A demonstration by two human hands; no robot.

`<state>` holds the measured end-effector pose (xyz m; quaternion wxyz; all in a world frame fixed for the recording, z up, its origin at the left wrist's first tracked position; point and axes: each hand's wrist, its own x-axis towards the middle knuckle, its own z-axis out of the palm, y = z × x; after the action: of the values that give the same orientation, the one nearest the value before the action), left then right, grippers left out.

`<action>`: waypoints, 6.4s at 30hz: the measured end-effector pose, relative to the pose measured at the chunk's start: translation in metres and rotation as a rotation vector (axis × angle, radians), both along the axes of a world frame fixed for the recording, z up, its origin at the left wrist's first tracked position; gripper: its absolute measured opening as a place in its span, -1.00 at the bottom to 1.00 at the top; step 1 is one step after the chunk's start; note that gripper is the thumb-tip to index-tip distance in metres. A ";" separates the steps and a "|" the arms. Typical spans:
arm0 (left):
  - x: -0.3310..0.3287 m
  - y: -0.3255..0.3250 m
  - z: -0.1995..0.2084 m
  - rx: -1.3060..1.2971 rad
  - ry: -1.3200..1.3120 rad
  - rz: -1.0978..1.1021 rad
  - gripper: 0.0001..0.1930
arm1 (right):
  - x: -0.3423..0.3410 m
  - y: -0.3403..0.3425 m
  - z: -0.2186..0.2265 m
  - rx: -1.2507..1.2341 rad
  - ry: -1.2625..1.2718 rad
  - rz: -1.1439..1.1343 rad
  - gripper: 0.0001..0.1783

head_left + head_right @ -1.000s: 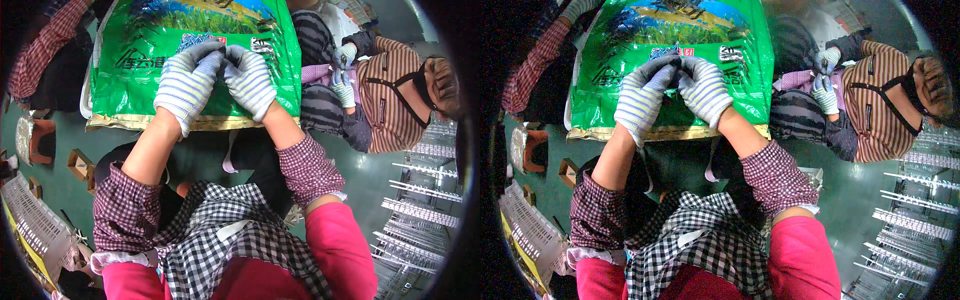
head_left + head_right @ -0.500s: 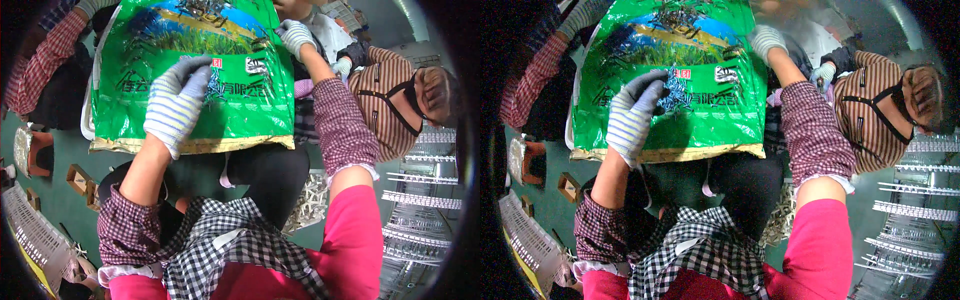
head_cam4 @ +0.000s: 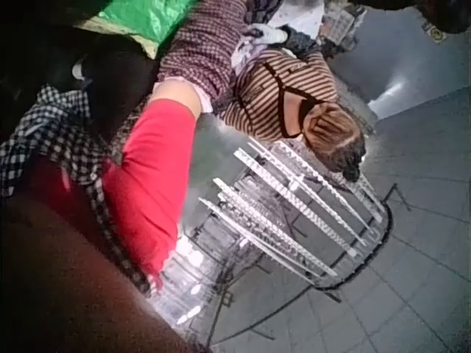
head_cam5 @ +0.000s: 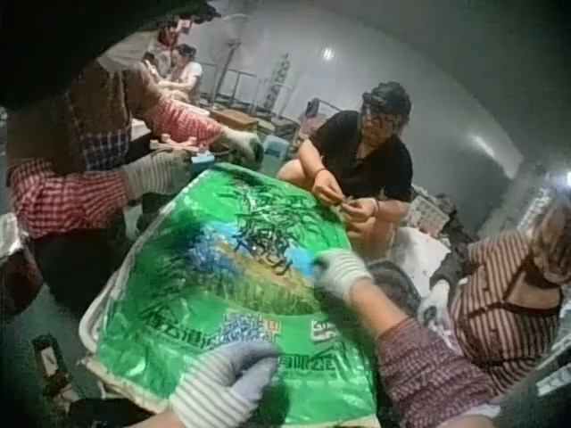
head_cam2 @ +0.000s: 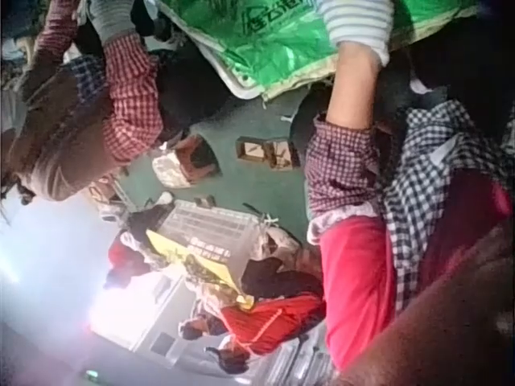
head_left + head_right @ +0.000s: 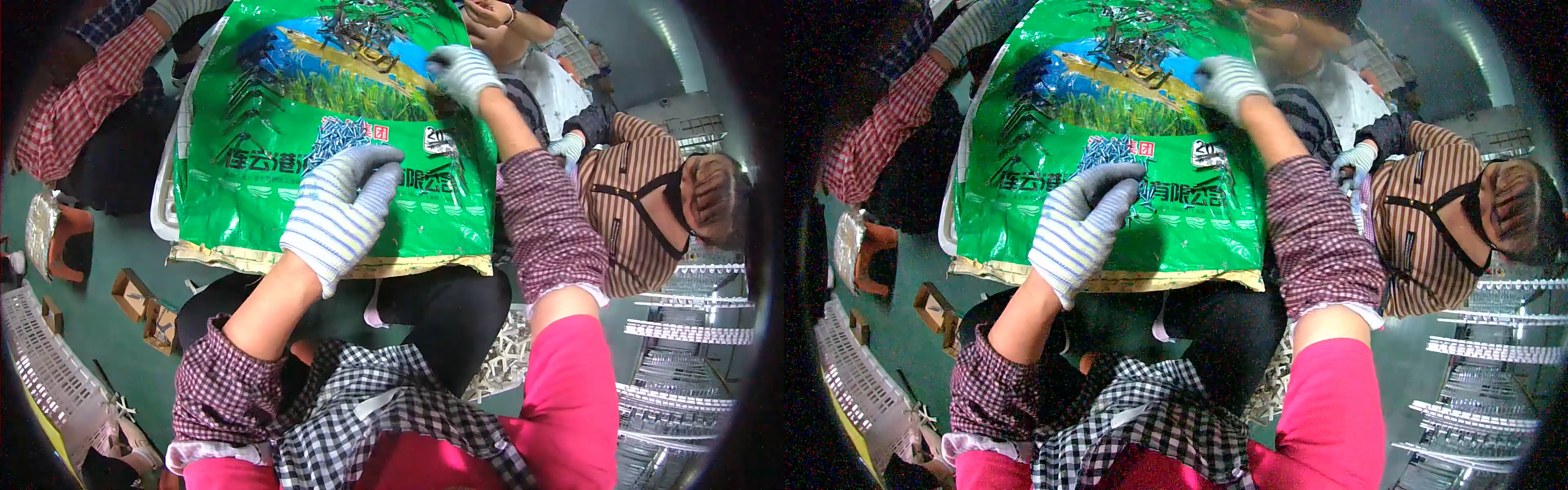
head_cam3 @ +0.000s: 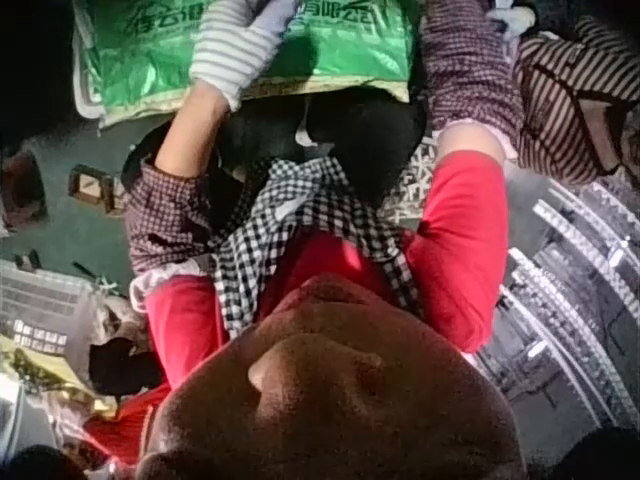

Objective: Assembling or sorting small blue plastic components on a production line.

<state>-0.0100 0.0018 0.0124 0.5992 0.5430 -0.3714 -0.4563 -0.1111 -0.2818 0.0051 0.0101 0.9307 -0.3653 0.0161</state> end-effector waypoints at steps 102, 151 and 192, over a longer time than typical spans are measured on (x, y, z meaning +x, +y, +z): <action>-0.033 0.068 0.004 0.064 0.315 -0.016 -0.64 | -0.082 0.163 -0.041 0.284 -0.264 -0.250 -0.62; -0.004 0.039 -0.023 0.107 0.374 -0.086 -0.61 | -0.057 0.193 -0.035 0.235 -0.349 -0.074 -0.80; -0.015 0.029 -0.046 0.042 0.007 0.028 -0.70 | -0.036 0.231 -0.039 0.981 -0.912 -0.117 -0.86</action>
<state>-0.0252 0.0307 -0.0337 0.5954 0.5588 -0.3520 -0.4574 -0.1471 -0.0510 -0.0343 -0.5682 0.7063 -0.3478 0.2393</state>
